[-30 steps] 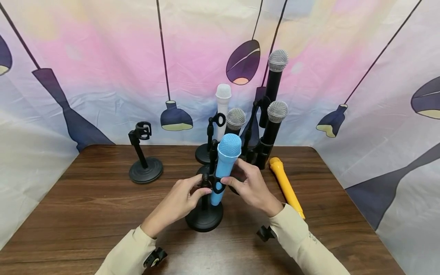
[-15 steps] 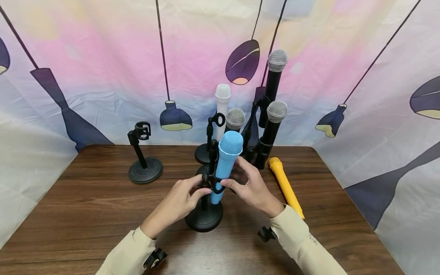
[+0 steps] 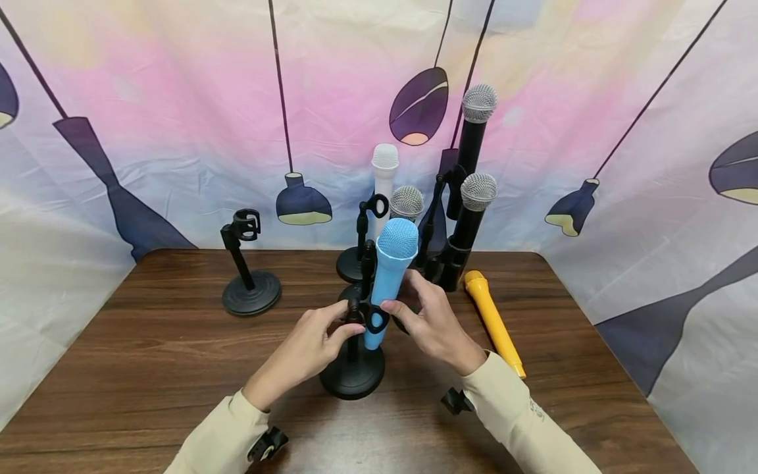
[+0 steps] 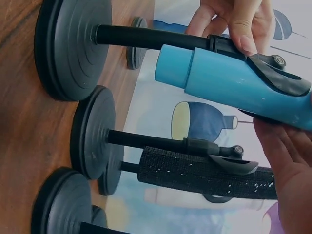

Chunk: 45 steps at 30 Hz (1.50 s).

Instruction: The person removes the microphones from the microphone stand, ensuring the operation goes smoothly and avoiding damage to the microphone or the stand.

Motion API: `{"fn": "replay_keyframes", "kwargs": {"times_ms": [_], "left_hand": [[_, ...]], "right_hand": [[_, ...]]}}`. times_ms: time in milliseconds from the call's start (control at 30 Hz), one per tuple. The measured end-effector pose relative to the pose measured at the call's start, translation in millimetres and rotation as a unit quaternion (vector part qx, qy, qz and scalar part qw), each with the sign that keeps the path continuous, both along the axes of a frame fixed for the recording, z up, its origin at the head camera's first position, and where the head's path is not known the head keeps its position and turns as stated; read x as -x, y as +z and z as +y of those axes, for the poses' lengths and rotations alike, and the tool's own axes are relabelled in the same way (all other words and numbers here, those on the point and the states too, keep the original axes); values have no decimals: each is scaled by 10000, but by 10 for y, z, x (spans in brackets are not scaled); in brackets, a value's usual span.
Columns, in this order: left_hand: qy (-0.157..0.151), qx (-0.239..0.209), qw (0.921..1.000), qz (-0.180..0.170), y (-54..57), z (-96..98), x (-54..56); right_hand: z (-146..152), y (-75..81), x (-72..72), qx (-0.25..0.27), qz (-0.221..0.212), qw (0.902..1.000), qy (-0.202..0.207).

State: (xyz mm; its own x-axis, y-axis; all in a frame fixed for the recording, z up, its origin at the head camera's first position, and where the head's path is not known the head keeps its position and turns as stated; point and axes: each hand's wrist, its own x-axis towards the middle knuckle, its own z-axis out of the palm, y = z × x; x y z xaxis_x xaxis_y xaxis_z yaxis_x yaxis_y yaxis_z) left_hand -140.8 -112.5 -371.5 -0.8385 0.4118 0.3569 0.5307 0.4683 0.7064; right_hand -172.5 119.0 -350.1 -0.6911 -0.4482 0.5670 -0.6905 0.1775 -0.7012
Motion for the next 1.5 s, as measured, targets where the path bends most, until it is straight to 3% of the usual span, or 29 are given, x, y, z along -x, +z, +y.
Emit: {"fn": "replay_keyframes", "kwargs": {"times_ms": [200, 533, 867, 1100, 1300, 1500], "left_hand": [[13, 4, 10000, -37, 17, 4, -15], [-16, -35, 10000, -74, 24, -6, -27], [-103, 39, 9999, -88, 25, -15, -13], [-141, 44, 9997, -200, 16, -19, 0], [-67, 50, 9999, -151, 13, -22, -7], [-54, 77, 9998, -167, 13, -10, -6]], "right_hand": [[16, -51, 29, 380, -101, 9984, 396], [-33, 10, -8, 0, 235, 9996, -179], [3, -19, 12, 295, -99, 9990, 321], [-6, -15, -9, 9, 289, 9995, -101], [-22, 3, -12, -207, 533, 9981, -230], [8, -7, -5, 64, 146, 9998, 136]]}}
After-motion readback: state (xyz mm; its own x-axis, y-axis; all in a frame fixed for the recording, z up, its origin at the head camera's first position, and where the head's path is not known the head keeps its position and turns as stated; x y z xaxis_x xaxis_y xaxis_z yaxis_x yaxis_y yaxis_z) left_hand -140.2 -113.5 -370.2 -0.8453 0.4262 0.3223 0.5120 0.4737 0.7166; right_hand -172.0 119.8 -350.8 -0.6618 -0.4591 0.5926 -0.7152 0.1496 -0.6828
